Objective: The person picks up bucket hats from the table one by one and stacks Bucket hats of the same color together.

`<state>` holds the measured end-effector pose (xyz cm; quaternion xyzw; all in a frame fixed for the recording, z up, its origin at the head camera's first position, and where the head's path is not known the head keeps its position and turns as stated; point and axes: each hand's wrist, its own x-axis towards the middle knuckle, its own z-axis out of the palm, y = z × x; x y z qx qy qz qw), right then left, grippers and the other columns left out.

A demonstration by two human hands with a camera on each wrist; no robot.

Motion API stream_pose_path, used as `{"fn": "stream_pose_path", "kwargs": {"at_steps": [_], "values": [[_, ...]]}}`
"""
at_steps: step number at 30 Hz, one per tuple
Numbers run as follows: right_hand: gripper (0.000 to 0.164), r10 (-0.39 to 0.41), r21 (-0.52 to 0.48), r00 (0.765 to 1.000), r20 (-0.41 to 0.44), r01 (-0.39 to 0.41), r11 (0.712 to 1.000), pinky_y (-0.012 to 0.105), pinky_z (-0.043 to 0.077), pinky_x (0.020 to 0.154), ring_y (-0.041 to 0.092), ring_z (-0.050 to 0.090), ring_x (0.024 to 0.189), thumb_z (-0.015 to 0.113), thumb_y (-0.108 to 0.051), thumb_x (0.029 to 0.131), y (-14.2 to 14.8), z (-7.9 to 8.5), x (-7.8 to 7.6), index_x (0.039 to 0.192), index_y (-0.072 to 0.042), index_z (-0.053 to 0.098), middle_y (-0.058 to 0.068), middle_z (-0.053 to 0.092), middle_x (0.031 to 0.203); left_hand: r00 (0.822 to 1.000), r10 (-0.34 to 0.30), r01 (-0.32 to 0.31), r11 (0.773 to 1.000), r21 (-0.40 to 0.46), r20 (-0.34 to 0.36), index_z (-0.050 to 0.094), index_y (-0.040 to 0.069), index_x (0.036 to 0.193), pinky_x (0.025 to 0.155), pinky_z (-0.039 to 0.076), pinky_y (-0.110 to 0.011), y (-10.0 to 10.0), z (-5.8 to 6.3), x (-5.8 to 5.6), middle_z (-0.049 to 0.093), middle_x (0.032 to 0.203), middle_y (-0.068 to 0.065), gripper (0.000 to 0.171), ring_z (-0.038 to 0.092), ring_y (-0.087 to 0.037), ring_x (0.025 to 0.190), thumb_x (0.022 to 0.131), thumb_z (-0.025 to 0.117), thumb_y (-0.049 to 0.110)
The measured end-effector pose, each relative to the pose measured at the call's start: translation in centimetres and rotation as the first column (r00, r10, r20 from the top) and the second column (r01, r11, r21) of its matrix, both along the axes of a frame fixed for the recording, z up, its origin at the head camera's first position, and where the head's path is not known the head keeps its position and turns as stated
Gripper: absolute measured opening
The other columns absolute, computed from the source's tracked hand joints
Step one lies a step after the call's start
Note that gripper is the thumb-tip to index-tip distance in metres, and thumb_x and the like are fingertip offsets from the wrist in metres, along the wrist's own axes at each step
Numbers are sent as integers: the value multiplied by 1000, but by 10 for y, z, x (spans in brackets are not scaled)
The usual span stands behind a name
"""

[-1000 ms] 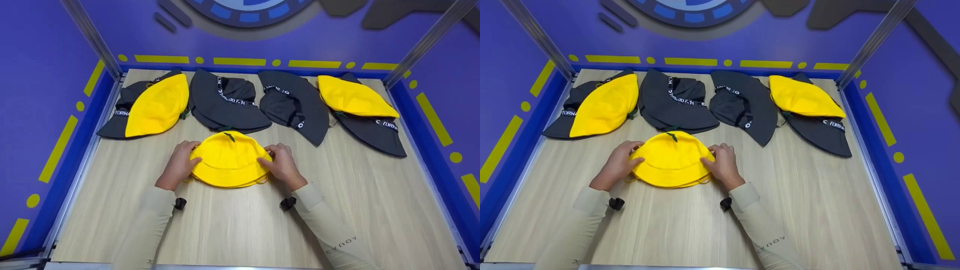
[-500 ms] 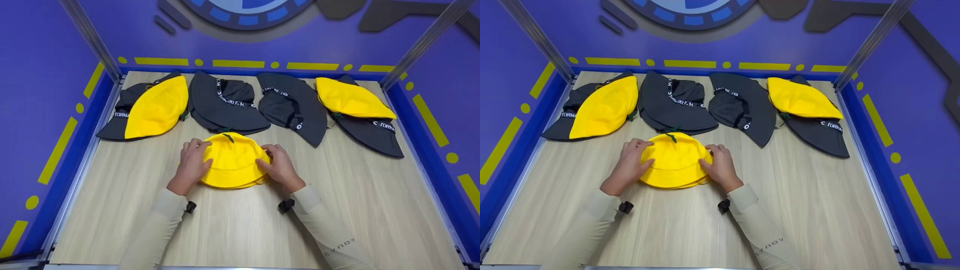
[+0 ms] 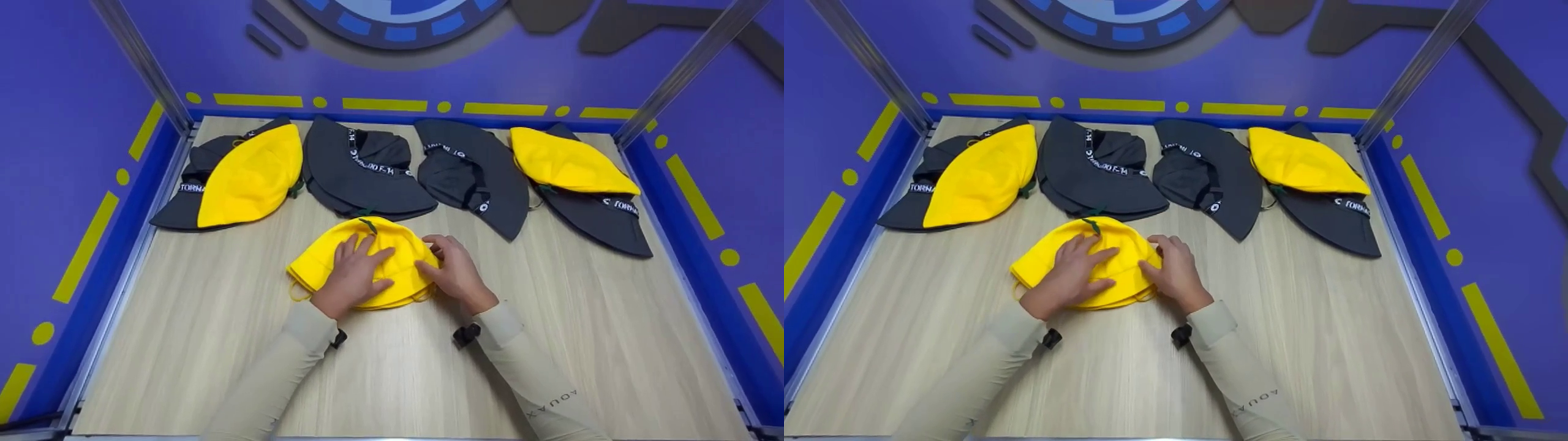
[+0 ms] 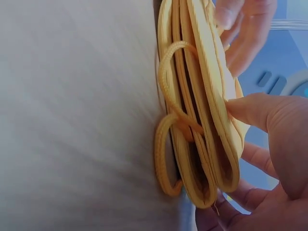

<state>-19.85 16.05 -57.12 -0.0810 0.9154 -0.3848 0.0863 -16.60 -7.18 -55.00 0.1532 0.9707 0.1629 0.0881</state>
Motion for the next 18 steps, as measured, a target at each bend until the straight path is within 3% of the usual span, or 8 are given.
{"fn": "stream_pose_path", "kwargs": {"at_steps": [11,18], "values": [[45,41,-41,999,-17,-42,998,44,54,102,29,59,108,76,-28,93,19,7,-13,133,-11,64,14,59,125,1000,-7,7,1000,18,22,53,33,150,117,21,-74,4,-11,-4,34,164,-15,61,22,-53,151,94,71,48],[42,34,-29,985,-168,-39,999,48,53,100,34,58,114,76,-26,93,48,13,-34,129,-7,67,16,59,126,1000,-5,4,999,41,18,55,32,149,116,22,-75,1,-16,-2,35,164,-15,59,23,-53,151,94,71,47]]}}
